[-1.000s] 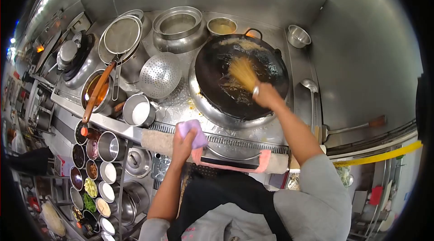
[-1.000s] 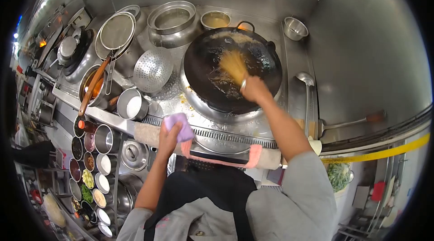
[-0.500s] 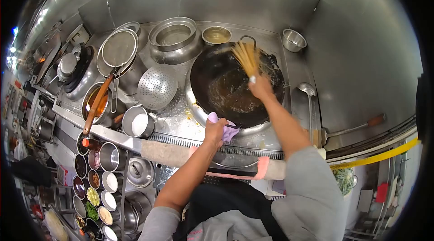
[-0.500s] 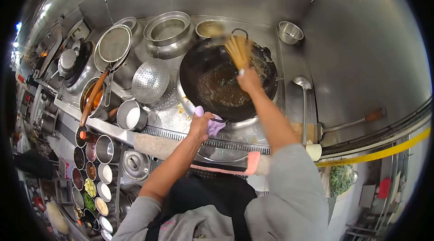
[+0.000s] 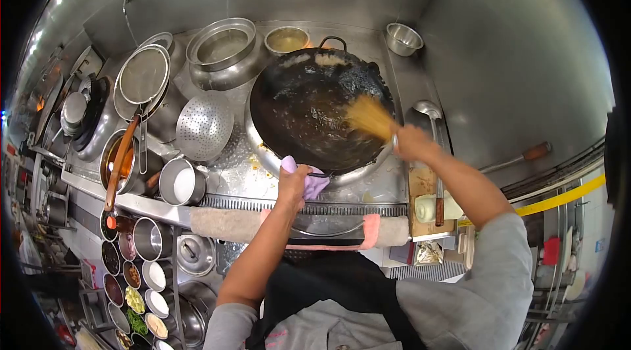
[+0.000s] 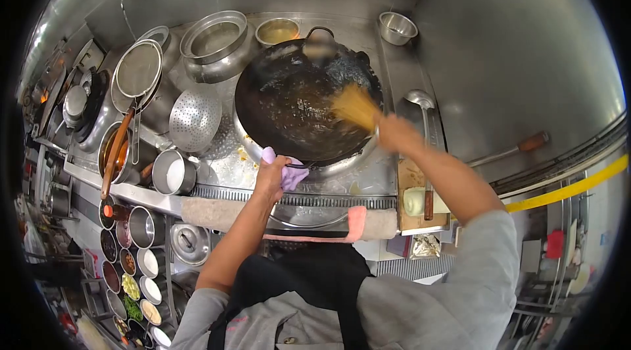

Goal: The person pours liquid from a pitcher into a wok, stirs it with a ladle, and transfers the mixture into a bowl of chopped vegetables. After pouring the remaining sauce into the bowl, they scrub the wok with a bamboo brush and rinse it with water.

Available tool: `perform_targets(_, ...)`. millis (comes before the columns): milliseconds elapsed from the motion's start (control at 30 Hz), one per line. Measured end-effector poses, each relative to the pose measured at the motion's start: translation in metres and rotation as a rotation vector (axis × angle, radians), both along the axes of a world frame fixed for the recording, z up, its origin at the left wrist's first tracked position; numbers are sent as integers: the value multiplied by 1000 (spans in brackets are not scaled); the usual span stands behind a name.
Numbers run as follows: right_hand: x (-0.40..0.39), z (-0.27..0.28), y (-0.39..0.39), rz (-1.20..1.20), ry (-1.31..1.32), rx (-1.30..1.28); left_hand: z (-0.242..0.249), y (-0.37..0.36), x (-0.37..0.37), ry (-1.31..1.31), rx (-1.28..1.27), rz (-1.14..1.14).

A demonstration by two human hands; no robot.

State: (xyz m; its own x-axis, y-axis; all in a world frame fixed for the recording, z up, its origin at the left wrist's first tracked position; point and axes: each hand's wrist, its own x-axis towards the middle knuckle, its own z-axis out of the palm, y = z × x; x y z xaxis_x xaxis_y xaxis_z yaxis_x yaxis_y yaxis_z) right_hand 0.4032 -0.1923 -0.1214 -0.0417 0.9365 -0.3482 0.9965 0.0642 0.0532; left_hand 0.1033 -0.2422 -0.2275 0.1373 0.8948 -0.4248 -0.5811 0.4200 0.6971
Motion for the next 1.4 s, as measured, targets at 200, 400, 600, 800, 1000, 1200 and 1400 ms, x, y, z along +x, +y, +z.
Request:
perform_targets(200,-100,-82,129,-4,430,235,-6,-6,0,23,-29,-48)
perform_targets(400,-106,-43,17,170,402,75,3,1,-4,1,-25,-25)
perform_targets(600,-54,-62,89,-113,280,304,-4,8,-26,7,-89,-191)
perform_targets(800,-141,-96,89,-40,405,265,10,5,-20,14,-122,-127)
perform_targets(1000,-168,-92,97,-212,598,267,4,7,-19,15,-124,-112)
perform_targets(1200,-149,-76,128,-268,781,451,12,4,-21,14,-136,-146)
perform_targets(1400,-189,-129,62,320,661,505,2,9,-21,-4,-88,-115)
